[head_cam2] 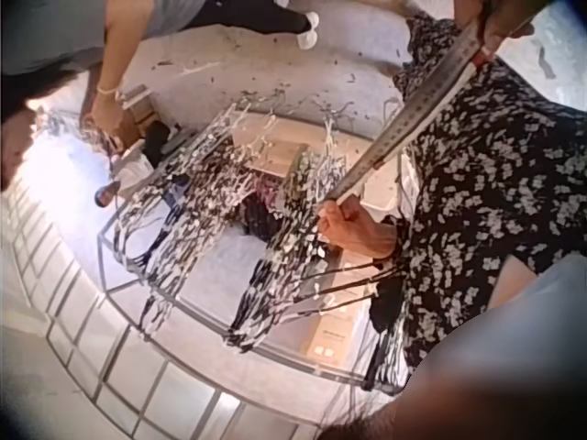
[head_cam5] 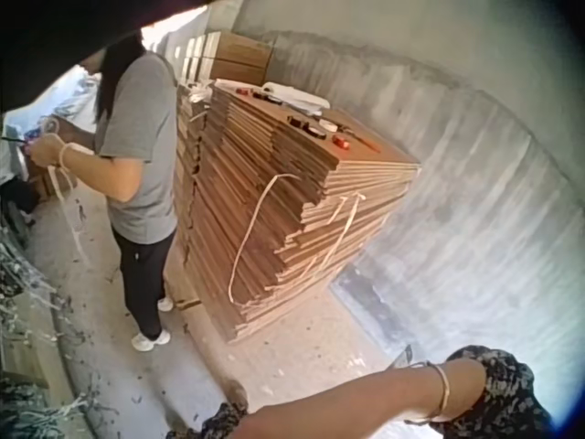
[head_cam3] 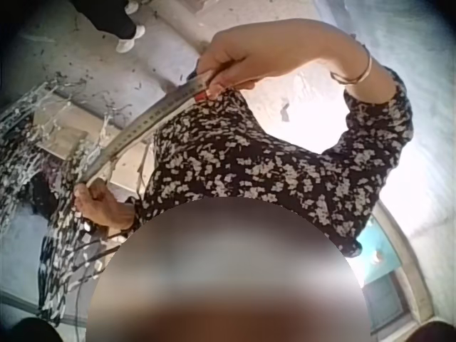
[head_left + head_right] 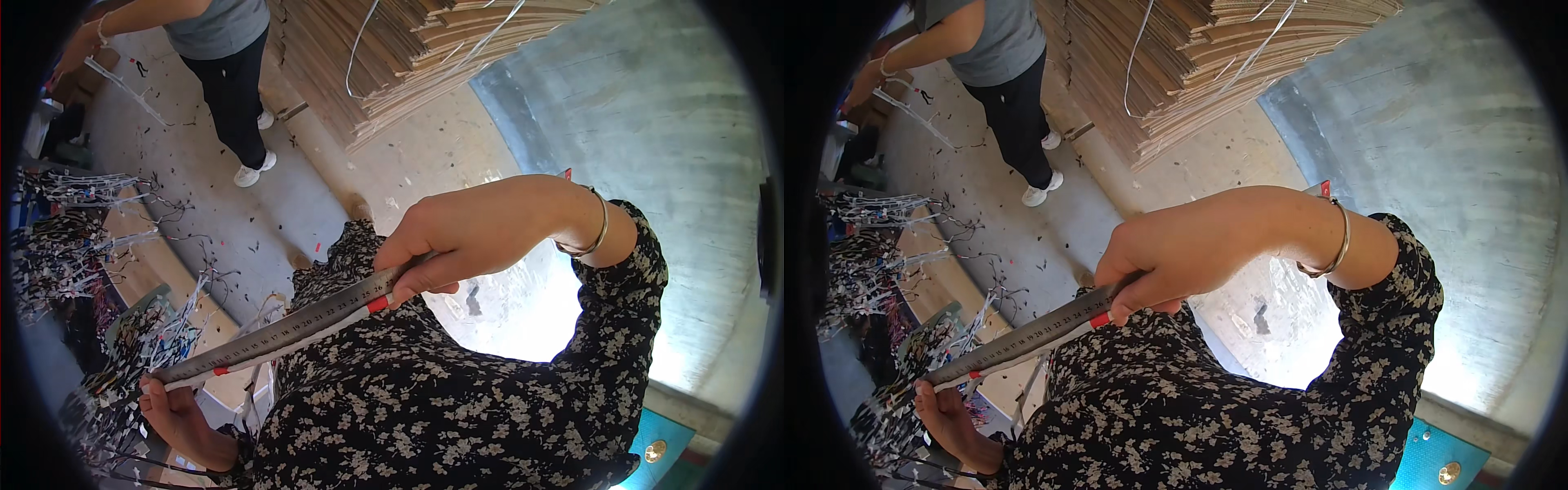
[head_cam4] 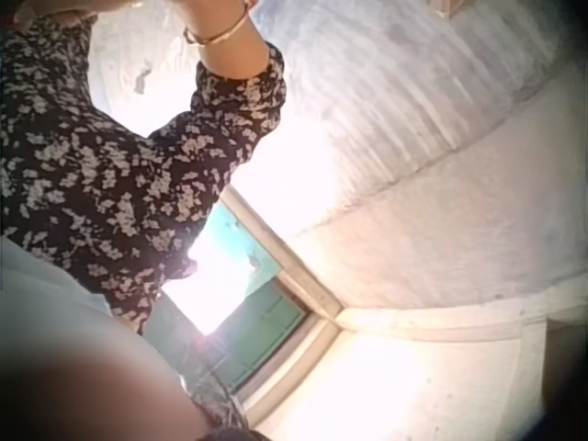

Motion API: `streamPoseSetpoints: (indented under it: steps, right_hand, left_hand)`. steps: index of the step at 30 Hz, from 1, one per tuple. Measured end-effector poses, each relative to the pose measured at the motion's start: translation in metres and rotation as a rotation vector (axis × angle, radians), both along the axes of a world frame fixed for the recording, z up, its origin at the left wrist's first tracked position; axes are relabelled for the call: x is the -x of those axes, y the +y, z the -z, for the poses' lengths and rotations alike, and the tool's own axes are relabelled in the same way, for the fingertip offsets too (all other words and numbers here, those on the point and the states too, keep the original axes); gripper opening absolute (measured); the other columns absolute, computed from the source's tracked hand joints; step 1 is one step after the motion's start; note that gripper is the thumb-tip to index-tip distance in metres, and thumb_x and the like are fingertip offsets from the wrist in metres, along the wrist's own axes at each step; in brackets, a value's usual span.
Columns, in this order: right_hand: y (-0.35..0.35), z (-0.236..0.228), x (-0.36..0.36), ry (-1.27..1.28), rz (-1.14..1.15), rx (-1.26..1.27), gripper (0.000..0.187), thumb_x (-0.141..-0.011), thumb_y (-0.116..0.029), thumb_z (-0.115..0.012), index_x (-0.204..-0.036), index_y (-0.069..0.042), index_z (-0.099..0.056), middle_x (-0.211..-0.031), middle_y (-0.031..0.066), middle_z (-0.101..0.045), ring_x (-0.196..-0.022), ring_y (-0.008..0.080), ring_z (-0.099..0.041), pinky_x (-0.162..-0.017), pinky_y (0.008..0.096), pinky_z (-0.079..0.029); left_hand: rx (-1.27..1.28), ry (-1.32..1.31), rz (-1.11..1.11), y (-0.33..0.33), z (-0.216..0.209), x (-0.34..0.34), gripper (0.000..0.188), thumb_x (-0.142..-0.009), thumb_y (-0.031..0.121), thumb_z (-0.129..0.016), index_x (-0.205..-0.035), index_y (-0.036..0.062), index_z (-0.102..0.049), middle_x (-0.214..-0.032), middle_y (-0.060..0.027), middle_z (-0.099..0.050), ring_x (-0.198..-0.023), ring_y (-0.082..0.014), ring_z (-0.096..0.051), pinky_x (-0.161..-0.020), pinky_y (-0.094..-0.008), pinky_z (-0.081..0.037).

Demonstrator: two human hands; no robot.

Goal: Measuring the length of electrical wire harnesses using a metal ruler and organizing them in a factory environment.

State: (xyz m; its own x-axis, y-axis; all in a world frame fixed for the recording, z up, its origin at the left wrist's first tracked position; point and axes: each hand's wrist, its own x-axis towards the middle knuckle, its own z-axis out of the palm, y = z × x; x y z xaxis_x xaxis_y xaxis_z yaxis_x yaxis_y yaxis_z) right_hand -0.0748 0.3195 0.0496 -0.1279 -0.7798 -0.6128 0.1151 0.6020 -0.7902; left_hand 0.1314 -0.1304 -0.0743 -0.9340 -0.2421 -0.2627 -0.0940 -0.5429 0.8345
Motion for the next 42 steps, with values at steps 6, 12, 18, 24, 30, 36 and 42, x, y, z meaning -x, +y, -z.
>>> streamPoseSetpoints:
  steps: [6, 12, 18, 24, 30, 36, 42]
  right_hand:
    - [0.002, 0.004, 0.001, 0.008, -0.045, 0.039, 0.027, -0.098, -0.023, -0.056, -0.088, 0.002, -0.062, -0.062, 0.0009, -0.056, -0.059, 0.0107, -0.050, -0.056, 0.0293, -0.040]
    - [0.004, 0.004, -0.001, -0.042, -0.057, 0.045, 0.015, -0.100, -0.015, -0.051, -0.096, -0.001, -0.054, -0.066, 0.0030, -0.050, -0.063, 0.0123, -0.047, -0.060, 0.0310, -0.040]
    - [0.003, 0.004, -0.001, -0.010, -0.045, 0.057, 0.021, -0.097, -0.017, -0.054, -0.094, 0.002, -0.062, -0.064, 0.0014, -0.056, -0.062, 0.0109, -0.052, -0.059, 0.0286, -0.042]
    - [0.006, 0.006, -0.001, -0.037, -0.047, 0.073, 0.017, -0.097, -0.015, -0.053, -0.093, 0.001, -0.060, -0.064, 0.0008, -0.056, -0.062, 0.0103, -0.052, -0.059, 0.0281, -0.042]
    - [0.007, 0.007, 0.001, -0.090, -0.078, 0.070, 0.013, -0.097, -0.013, -0.052, -0.094, -0.001, -0.056, -0.067, 0.0008, -0.056, -0.063, 0.0106, -0.050, -0.059, 0.0283, -0.041]
    - [0.008, 0.008, 0.002, -0.111, -0.118, 0.066, 0.011, -0.097, -0.011, -0.052, -0.098, -0.001, -0.056, -0.070, 0.0008, -0.056, -0.066, 0.0112, -0.050, -0.061, 0.0286, -0.041]
    - [0.006, 0.007, 0.003, -0.105, -0.130, 0.069, 0.010, -0.095, -0.010, -0.052, -0.099, -0.001, -0.055, -0.071, 0.0004, -0.056, -0.067, 0.0110, -0.051, -0.062, 0.0282, -0.042]
  left_hand:
    - [0.002, -0.010, -0.005, 0.002, -0.003, 0.002, 0.016, -0.094, 0.015, -0.064, -0.101, 0.0016, -0.059, -0.093, -0.0060, -0.065, -0.085, -0.0122, -0.061, -0.083, -0.0312, -0.051]
    - [0.027, -0.004, 0.029, 0.003, -0.005, 0.004, 0.019, -0.095, 0.016, -0.064, -0.102, -0.0003, -0.057, -0.090, -0.0050, -0.064, -0.078, -0.0097, -0.057, -0.079, -0.0287, -0.049]
    - [0.000, 0.035, 0.038, 0.000, -0.002, 0.003, 0.020, -0.095, 0.016, -0.063, -0.104, -0.0008, -0.057, -0.093, -0.0058, -0.064, -0.080, -0.0098, -0.057, -0.079, -0.0292, -0.050]
    - [0.076, 0.008, -0.047, 0.005, -0.002, 0.003, 0.025, -0.095, 0.017, -0.063, -0.112, -0.0014, -0.057, -0.101, -0.0084, -0.067, -0.087, -0.0123, -0.062, -0.082, -0.0317, -0.052]
    - [0.138, -0.154, -0.336, 0.019, -0.008, 0.012, 0.025, -0.098, 0.019, -0.060, -0.078, 0.0108, -0.048, -0.060, 0.0088, -0.023, -0.054, -0.0032, -0.021, -0.053, -0.0233, -0.022]
    - [0.141, -0.170, -0.333, 0.037, -0.017, 0.020, 0.026, -0.099, 0.019, -0.059, -0.077, 0.0109, -0.047, -0.061, 0.0082, -0.023, -0.056, -0.0035, -0.023, -0.058, -0.0233, -0.027]
    - [0.162, -0.173, -0.401, 0.046, -0.018, 0.022, 0.025, -0.098, 0.019, -0.059, -0.078, 0.0100, -0.047, -0.062, 0.0079, -0.025, -0.057, -0.0038, -0.024, -0.058, -0.0232, -0.026]
